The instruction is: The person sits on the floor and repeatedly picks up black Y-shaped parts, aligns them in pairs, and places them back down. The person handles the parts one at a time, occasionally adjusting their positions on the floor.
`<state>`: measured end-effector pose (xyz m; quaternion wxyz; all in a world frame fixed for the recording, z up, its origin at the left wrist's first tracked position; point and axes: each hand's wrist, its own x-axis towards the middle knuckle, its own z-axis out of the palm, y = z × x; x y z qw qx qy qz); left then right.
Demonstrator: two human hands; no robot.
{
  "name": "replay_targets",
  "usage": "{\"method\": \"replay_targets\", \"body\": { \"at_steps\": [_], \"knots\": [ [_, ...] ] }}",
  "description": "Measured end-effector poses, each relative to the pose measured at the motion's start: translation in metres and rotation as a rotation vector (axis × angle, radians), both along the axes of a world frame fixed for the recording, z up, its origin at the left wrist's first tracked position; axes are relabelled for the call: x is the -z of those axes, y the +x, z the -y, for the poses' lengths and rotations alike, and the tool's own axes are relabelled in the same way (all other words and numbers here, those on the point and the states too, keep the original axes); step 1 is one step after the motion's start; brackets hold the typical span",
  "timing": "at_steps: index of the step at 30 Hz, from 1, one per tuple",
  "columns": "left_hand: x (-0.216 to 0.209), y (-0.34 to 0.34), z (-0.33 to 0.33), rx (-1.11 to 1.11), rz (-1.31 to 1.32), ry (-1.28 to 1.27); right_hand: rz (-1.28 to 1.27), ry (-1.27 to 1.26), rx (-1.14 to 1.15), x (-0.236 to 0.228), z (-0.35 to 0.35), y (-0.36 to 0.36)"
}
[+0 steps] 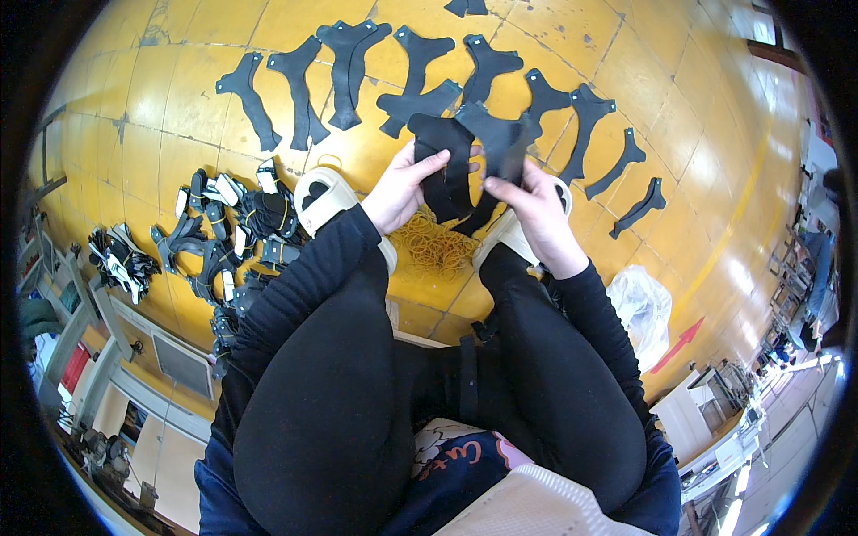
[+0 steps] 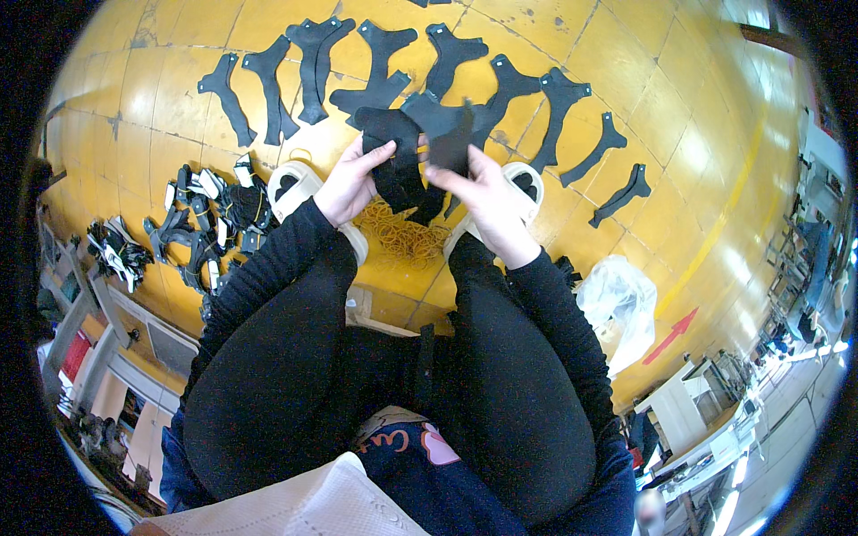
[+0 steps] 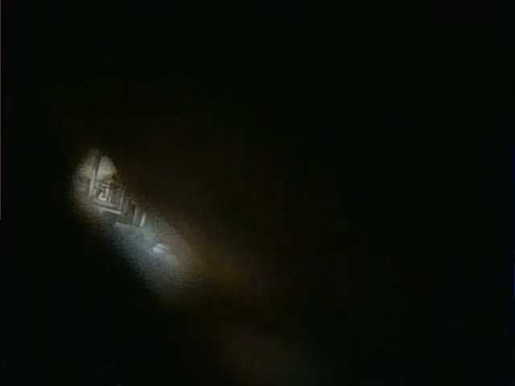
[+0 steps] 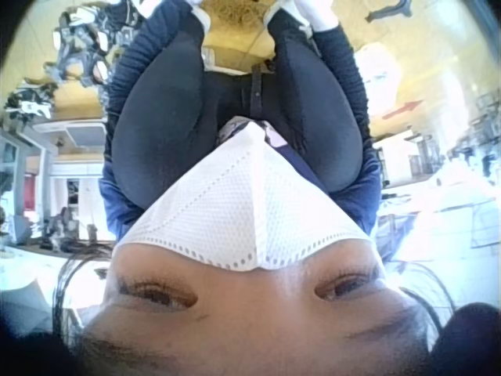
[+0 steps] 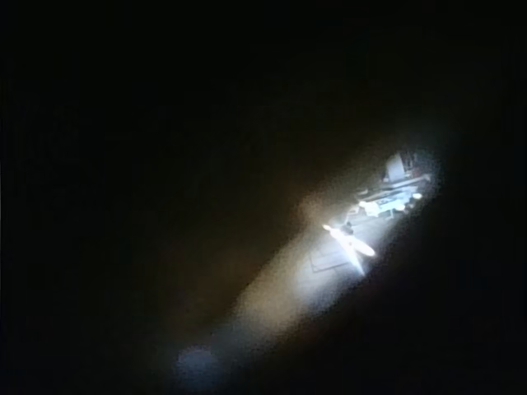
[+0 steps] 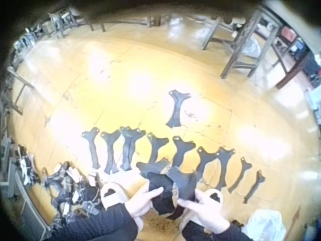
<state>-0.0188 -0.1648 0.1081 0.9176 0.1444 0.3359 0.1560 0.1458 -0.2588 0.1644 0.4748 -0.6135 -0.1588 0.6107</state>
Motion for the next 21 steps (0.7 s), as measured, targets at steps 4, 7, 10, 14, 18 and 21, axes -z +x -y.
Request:
{"method": "replay_targets", "body": {
  "at_steps": [4, 7, 10, 14, 18, 21],
  "knots": [
    [0.01, -0.008, 0.005, 0.018, -0.008, 0.106, 0.249, -0.031, -0.258, 0.001, -0.003, -0.007],
    [0.012, -0.005, 0.004, 0.059, -0.041, 0.113, 0.357, 0.015, -0.273, 0.012, 0.004, -0.009],
    [0.005, -0.004, 0.003, 0.061, -0.059, 0.104, 0.487, 0.023, -0.379, 0.007, 0.003, -0.008],
    [0.005, -0.002, 0.005, 0.006, -0.047, 0.138, 0.54, 0.01, -0.423, 0.004, 0.001, -0.011],
    [-0.001, 0.001, 0.004, 0.015, -0.131, 0.077, 0.629, 0.056, -0.339, 0.015, 0.007, -0.012],
    [-0.002, -0.001, 0.004, -0.03, -0.079, 0.033, 0.468, 0.015, -0.297, 0.018, 0.008, -0.008]
  ]
}}
